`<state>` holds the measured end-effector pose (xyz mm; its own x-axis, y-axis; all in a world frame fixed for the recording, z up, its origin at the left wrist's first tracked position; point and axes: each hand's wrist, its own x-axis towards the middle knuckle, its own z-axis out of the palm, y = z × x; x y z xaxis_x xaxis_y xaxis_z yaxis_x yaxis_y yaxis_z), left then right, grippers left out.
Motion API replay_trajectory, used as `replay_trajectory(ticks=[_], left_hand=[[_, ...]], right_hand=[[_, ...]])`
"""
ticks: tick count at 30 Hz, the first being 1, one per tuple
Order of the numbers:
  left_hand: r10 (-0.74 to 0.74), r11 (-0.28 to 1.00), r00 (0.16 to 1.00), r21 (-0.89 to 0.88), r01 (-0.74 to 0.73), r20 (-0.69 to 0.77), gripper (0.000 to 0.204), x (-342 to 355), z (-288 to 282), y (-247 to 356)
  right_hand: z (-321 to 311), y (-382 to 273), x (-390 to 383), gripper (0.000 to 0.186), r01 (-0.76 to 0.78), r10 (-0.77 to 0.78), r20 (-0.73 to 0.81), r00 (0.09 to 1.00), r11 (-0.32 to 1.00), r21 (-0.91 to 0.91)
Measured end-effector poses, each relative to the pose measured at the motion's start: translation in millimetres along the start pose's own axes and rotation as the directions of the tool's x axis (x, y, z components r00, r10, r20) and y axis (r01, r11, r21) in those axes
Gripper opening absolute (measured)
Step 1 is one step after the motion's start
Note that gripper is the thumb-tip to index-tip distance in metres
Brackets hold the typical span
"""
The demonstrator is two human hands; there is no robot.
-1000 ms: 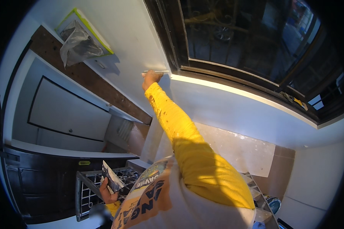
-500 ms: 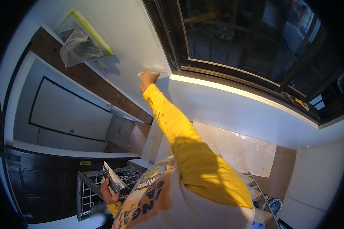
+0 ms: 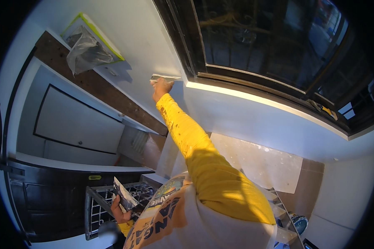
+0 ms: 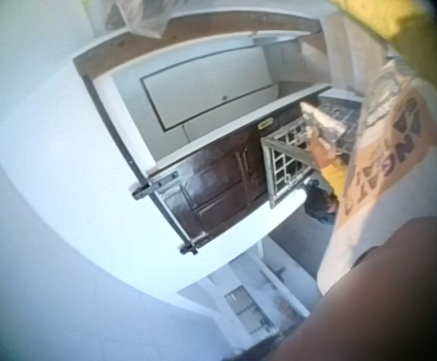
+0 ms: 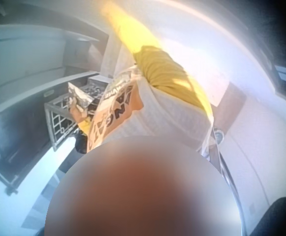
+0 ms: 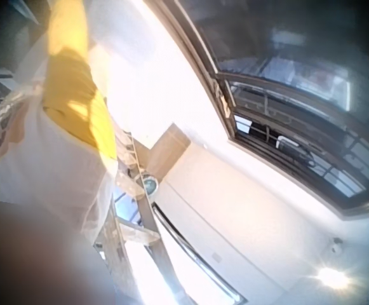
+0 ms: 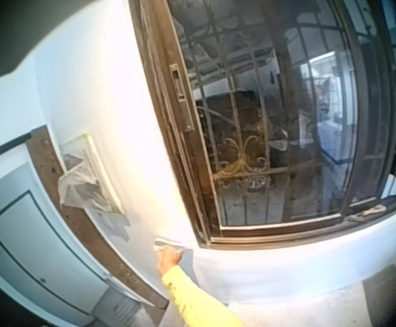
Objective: The person scoops white wall compound onto a hawk and uses a putty knife to apply it to the wall around a window frame. They repeatedly smooth the compound along the frame edges and corners, then briefly retrieve a phone charger from a bag and plug it into a wall socket before returning to the wall work.
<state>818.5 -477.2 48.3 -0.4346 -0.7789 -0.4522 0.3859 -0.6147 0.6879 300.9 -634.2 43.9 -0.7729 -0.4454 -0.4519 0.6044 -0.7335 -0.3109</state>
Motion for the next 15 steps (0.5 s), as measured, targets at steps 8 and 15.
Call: replay_trajectory(ticks=[8,15], left_hand=[[0.014,0.999,0.998,0.032,-0.012,-0.055,0.029,-6.3,6.0,-0.5],[0.023,0.999,0.997,-0.043,-0.026,-0.071,0.029,-16.2,13.4,-8.0]], right_hand=[[25.6,-18.2,0.9,0.047,0.127,-0.1,0.223,0.97,0.986,-0.107],[-81.0,-90.1,-13.9,0.035,0.443,-0.233,0.396,0.888,0.665,-0.601]])
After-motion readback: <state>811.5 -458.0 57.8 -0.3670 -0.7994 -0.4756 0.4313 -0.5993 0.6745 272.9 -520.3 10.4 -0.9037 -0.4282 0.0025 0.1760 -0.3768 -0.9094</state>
